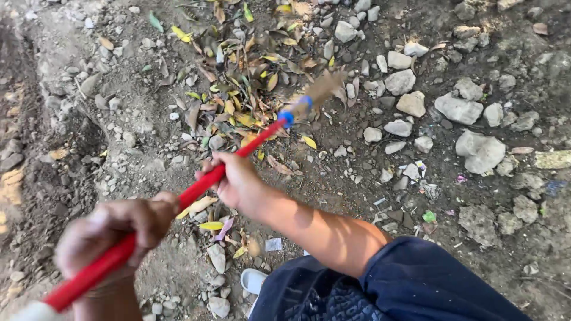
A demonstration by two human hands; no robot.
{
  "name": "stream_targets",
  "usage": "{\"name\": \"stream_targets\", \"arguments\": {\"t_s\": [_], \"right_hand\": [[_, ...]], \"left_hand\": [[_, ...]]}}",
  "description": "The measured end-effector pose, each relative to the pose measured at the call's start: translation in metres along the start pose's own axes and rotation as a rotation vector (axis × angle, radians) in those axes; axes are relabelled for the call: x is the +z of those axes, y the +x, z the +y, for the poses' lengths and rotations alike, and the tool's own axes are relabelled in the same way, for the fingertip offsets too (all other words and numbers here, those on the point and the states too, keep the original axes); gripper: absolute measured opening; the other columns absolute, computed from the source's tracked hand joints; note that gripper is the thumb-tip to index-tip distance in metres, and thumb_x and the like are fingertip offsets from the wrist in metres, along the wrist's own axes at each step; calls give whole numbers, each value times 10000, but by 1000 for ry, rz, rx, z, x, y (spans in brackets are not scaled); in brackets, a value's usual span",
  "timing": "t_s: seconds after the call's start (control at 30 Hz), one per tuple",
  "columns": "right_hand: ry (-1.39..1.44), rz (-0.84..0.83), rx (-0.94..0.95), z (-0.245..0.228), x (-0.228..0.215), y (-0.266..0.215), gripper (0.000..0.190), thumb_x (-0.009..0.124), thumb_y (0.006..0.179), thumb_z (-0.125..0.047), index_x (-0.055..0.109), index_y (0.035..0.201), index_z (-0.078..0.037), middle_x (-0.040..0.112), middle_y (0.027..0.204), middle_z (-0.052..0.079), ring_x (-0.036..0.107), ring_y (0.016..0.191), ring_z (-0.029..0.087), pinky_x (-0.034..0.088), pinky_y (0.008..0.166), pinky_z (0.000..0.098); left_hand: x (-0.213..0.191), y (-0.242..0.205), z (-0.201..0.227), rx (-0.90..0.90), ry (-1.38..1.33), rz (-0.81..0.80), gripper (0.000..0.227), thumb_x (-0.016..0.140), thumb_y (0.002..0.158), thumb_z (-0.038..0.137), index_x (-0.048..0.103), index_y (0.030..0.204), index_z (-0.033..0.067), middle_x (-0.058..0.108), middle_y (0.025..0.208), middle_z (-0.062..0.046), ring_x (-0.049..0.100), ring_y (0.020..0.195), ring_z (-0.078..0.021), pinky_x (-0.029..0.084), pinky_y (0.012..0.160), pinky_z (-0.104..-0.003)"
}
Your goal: Sweeping dry leaves and debris into a pile in an outdoor area.
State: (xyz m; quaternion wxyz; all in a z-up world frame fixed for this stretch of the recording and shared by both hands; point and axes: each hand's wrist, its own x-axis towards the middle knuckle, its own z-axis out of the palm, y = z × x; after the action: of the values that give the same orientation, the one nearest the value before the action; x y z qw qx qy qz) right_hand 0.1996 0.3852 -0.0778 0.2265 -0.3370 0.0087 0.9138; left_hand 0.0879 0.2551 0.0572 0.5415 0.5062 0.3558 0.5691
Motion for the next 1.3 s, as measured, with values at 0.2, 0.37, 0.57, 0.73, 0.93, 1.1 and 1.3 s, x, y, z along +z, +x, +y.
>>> {"name": "stream_targets", "arguments": {"t_s": [0.2, 0.37, 0.57, 0.73, 0.93, 1.1, 1.3], "right_hand": [[159, 184, 248, 70, -81, 52, 118, 578, 879, -49, 496, 810, -98, 549, 726, -1, 667, 687, 133, 634, 816, 336], [15, 66, 103, 56, -91, 122, 108, 615, 758, -5, 544, 727, -79, 497, 633, 19, 590, 598, 199, 596, 665, 345], [88, -289, 163, -1, -75, 157, 225, 614, 851, -47, 487, 711, -170, 429, 635, -150, 453, 484, -39, 497, 505, 197], [113, -399, 229, -10, -48, 103, 253, 616, 904, -75, 470, 722, -174, 401, 652, -171, 464, 487, -62, 515, 483, 193], [65, -144, 23, 11, 5, -11, 43, 545, 930, 13, 525, 933, -25, 493, 578, -33, 470, 495, 78, 483, 512, 228], [135, 66, 123, 19, 0, -56, 72, 477, 1053, -13, 407, 1037, -10, 531, 896, 118, 603, 794, 188, 633, 813, 358], [192, 320, 111, -24, -46, -8, 140, 498, 980, 67, 398, 1076, 48, 479, 809, 82, 440, 622, 94, 506, 654, 222]], "left_hand": [[18, -4, -23, -39, -149, 201, 480, 378, 969, 297, 622, 639, 48, 443, 385, -10, 377, 408, -194, 376, 569, -350], [36, -1, -76, -110, 178, 241, 401, 429, 942, 169, 654, 666, -17, 577, 467, -167, 495, 414, -276, 414, 568, -409], [41, 21, -107, -134, 512, 124, 407, 498, 957, 244, 684, 653, 48, 517, 577, -95, 530, 719, -263, 434, 910, -408], [64, 14, -81, -131, 584, 30, 385, 538, 940, 244, 706, 629, 92, 572, 579, -104, 568, 699, -297, 458, 880, -445], [77, -10, 15, -100, 368, 89, 313, 420, 862, 269, 523, 586, 162, 485, 562, 10, 469, 621, -171, 389, 895, -355], [10, -39, 6, 94, -19, 64, 548, 389, 1124, 506, 625, 728, 209, 506, 526, 41, 418, 495, -140, 321, 870, -445], [58, 16, -70, 105, 19, 272, 405, 437, 1040, 286, 595, 680, 186, 426, 560, 67, 390, 545, -110, 419, 792, -356]]}}
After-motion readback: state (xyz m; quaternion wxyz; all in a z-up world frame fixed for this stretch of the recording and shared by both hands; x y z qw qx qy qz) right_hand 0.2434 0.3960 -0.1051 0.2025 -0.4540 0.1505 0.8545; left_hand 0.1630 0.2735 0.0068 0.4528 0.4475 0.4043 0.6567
